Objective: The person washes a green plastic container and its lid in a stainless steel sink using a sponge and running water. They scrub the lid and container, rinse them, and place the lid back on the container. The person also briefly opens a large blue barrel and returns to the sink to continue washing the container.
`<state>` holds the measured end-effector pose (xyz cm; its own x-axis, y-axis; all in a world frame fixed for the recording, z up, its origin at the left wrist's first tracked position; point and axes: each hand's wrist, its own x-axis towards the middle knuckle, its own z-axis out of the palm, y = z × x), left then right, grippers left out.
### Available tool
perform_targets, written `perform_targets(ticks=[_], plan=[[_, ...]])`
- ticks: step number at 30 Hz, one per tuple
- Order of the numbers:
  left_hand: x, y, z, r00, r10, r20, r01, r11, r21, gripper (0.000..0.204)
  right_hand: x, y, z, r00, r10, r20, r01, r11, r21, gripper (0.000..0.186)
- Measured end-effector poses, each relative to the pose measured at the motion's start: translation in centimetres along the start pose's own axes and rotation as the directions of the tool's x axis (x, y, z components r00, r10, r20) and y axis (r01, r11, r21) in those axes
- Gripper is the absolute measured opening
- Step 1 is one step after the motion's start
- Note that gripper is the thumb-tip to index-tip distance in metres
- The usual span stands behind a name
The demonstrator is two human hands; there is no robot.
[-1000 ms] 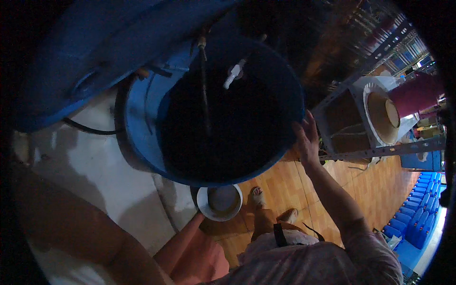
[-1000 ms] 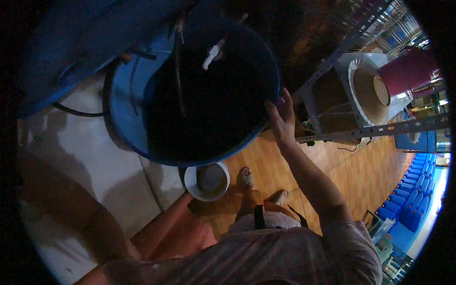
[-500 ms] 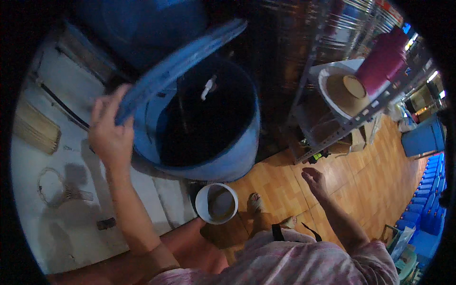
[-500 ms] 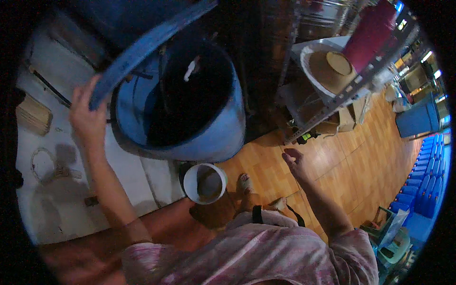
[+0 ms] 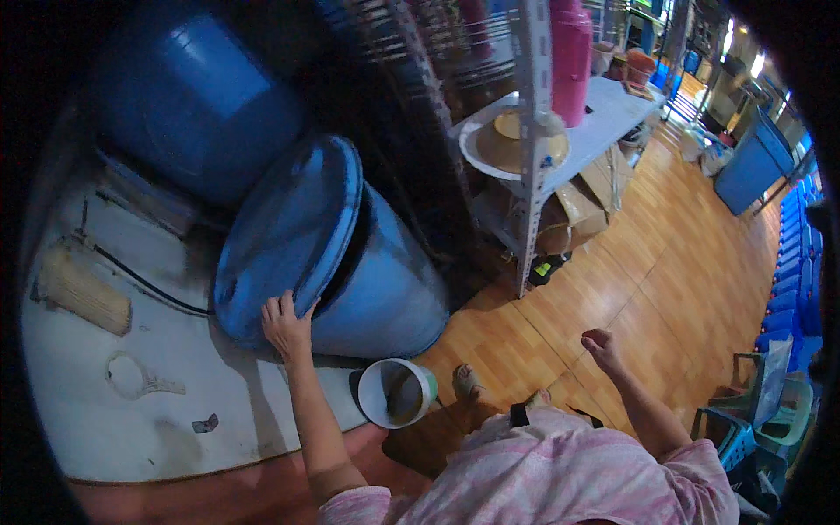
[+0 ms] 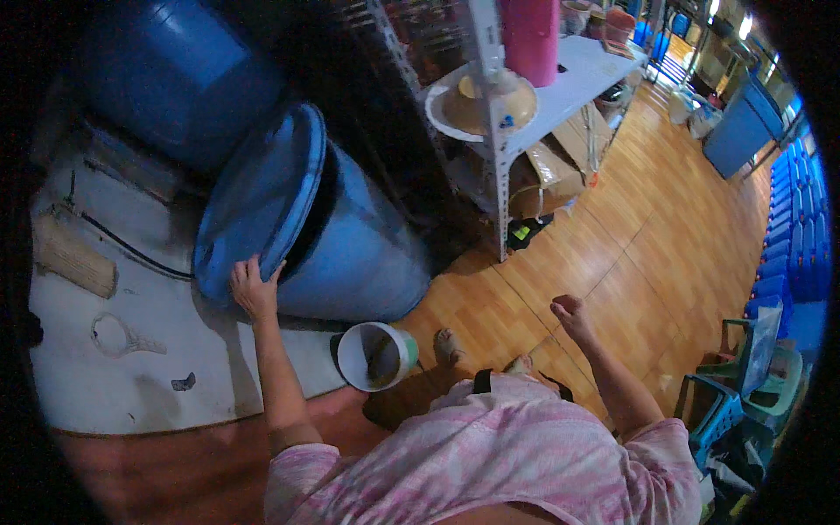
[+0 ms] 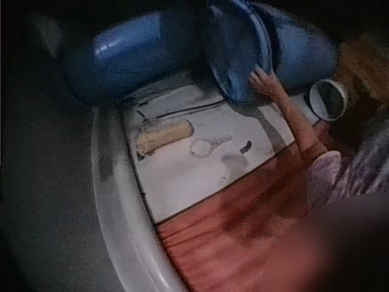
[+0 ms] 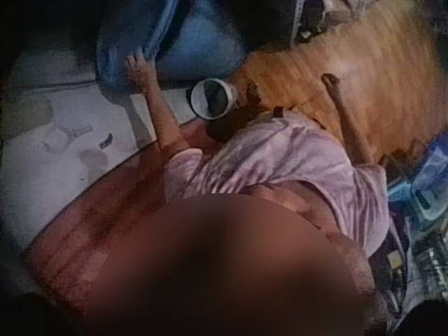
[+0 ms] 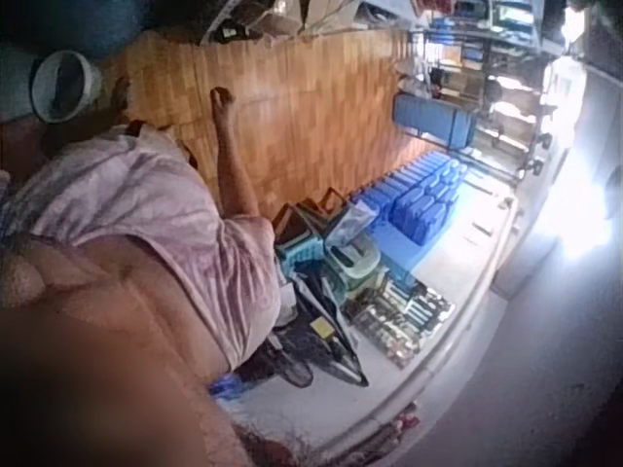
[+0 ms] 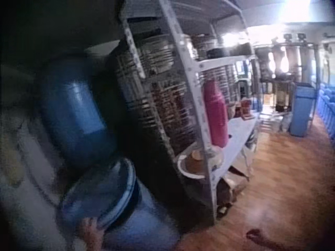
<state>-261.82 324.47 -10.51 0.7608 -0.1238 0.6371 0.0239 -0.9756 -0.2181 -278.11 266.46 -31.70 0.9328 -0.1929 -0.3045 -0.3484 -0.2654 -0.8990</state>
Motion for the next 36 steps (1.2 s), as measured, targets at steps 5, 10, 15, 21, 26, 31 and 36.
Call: perform_targets(ticks=[5, 10, 15, 21, 26, 31, 36], plan=[[-2.5, 3.7, 1.7, 0.951, -0.086, 0.298, 0.059, 0.993, 0.098, 0.071, -2.7, 2.9, -4.2, 0.998, 0.039, -0.049, -0.043, 0.997, -0.072, 0.024], [-4.1, 6.7, 2.9, 0.886, -0.315, 0.34, 0.223, 0.933, 0.284, 0.085, -5.0, 4.6, -8.7, 0.997, 0.058, -0.059, -0.07, 0.971, -0.229, 0.024], [-5.6, 11.2, 3.5, 0.629, -0.769, 0.117, 0.727, 0.634, 0.263, 0.109, -6.2, 7.2, -12.0, 0.982, 0.122, -0.146, -0.154, 0.961, -0.231, 0.027], [-16.3, 18.8, 5.9, 0.053, -0.952, 0.302, 0.946, 0.145, 0.291, 0.1, -5.6, 12.1, -16.5, 0.956, 0.218, -0.195, -0.236, 0.969, -0.075, 0.028], [-24.7, 28.1, 12.0, -0.21, -0.557, 0.804, 0.763, 0.421, 0.49, 0.073, -3.2, 15.3, -23.7, 0.908, 0.256, -0.331, -0.251, 0.966, 0.059, 0.034], [-18.9, 47.1, 21.2, -0.325, 0.084, 0.942, 0.258, 0.966, 0.003, 0.047, -2.9, 16.6, -34.5, 0.746, 0.28, -0.605, -0.362, 0.932, -0.015, 0.032], [-4.5, 80.2, 21.7, -0.295, 0.657, 0.693, -0.262, 0.642, -0.72, 0.024, -5.3, 20.3, -43.3, 0.557, 0.428, -0.711, -0.579, 0.815, 0.036, 0.029]])
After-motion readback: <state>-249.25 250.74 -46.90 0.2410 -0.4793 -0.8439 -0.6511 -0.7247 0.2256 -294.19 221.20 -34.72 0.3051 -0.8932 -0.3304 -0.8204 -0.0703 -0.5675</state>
